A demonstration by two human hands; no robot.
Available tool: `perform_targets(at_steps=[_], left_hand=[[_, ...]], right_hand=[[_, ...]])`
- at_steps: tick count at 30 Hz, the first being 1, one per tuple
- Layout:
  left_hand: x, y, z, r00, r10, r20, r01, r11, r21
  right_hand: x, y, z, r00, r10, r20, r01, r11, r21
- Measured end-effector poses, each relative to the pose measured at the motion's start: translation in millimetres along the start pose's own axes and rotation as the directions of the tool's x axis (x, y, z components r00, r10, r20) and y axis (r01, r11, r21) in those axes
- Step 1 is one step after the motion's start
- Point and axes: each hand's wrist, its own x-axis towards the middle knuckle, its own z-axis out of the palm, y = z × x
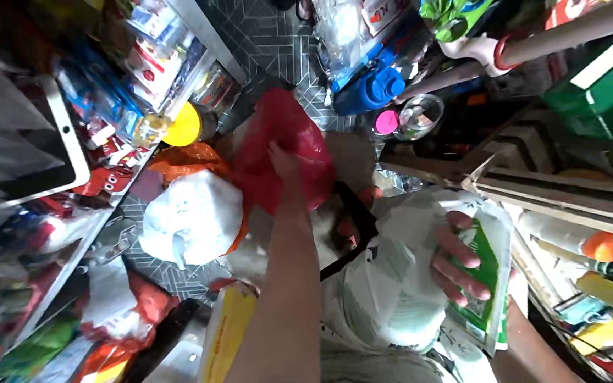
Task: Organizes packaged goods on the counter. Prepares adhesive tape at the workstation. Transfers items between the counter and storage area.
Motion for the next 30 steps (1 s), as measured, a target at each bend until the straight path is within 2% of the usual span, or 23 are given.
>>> perform_targets(at_steps=[1, 2, 3, 4, 5, 7, 8, 11, 15, 17, 20, 22, 24, 26, 28, 30], left_hand=[[-0.4, 0.7, 1.9, 0.991, 0.010, 0.136, -0.011, 1.000, 0.003], [-2.0, 5.6, 0.0, 0.944, 0.019, 0.330, -0.033, 0.999, 0.036], [-5.2, 12.7, -3.2, 0.864, 0.034, 0.502, -0.081, 0.994, 0.073], [-8.8, 20.0, -5.5, 0.806, 0.057, 0.589, -0.150, 0.983, 0.110], [-9.3, 28.1, -6.0, 0.807, 0.069, 0.586, -0.205, 0.964, 0.169], [-2.4, 36.8, 5.2, 0.924, 0.060, 0.378, -0.225, 0.884, 0.409], [4.0, 39.4, 11.0, 0.950, 0.047, 0.308, -0.201, 0.849, 0.489], [6.3, 33.9, 20.3, 0.941, -0.002, 0.340, -0.193, 0.820, 0.539], [2.7, 14.1, 18.8, 0.902, 0.175, 0.394, -0.354, 0.823, 0.445], [4.8, 17.6, 12.5, 0.892, 0.103, 0.439, -0.300, 0.862, 0.408], [5.2, 17.9, 14.3, 0.897, 0.099, 0.430, -0.235, 0.932, 0.275], [-3.6, 5.1, 2.6, 0.931, 0.089, 0.354, -0.129, 0.987, 0.092], [-12.1, -9.6, -23.4, 0.967, 0.023, 0.254, 0.006, 0.994, -0.113], [-24.4, -35.9, -45.9, 0.978, 0.096, 0.186, -0.049, 0.969, -0.241], [-48.9, -45.9, -75.2, 0.975, 0.162, 0.155, -0.119, 0.960, -0.252], [-84.6, -47.8, -104.6, 0.967, 0.223, 0.123, -0.182, 0.943, -0.278]], right_hand=[[0.1, -0.9, 0.1, 1.000, -0.004, -0.005, 0.004, 1.000, 0.011], [0.9, -2.1, -0.9, 1.000, -0.004, 0.001, 0.004, 1.000, 0.019], [1.8, -3.6, -2.3, 1.000, 0.001, 0.015, -0.001, 1.000, 0.015], [3.3, -4.8, -3.9, 0.999, 0.009, 0.033, -0.009, 1.000, 0.002], [4.6, -5.3, -4.8, 0.999, 0.018, 0.050, -0.018, 1.000, 0.001], [5.7, -5.5, -4.8, 0.998, 0.029, 0.054, -0.029, 1.000, 0.002], [6.2, -6.7, -4.5, 0.998, 0.031, 0.048, -0.030, 1.000, -0.007], [3.6, -8.0, -4.7, 0.999, 0.041, 0.035, -0.039, 0.999, -0.034], [3.7, -7.2, -6.8, 0.996, 0.045, 0.074, -0.043, 0.999, -0.022], [5.7, -4.8, -5.6, 0.995, 0.048, 0.082, -0.046, 0.998, -0.033], [3.6, -4.2, -8.3, 0.997, 0.048, 0.066, -0.041, 0.994, -0.098], [-0.8, -3.7, -9.3, 1.000, 0.019, 0.015, -0.017, 0.992, -0.127], [2.0, -4.5, -9.8, 1.000, 0.004, -0.027, -0.008, 0.988, -0.154], [0.4, -3.1, -8.1, 0.993, -0.023, -0.117, -0.002, 0.977, -0.214], [0.2, -1.0, -6.9, 0.969, -0.082, -0.234, 0.004, 0.948, -0.319], [1.3, 0.8, -4.2, 0.949, -0.145, -0.280, 0.005, 0.895, -0.446]])
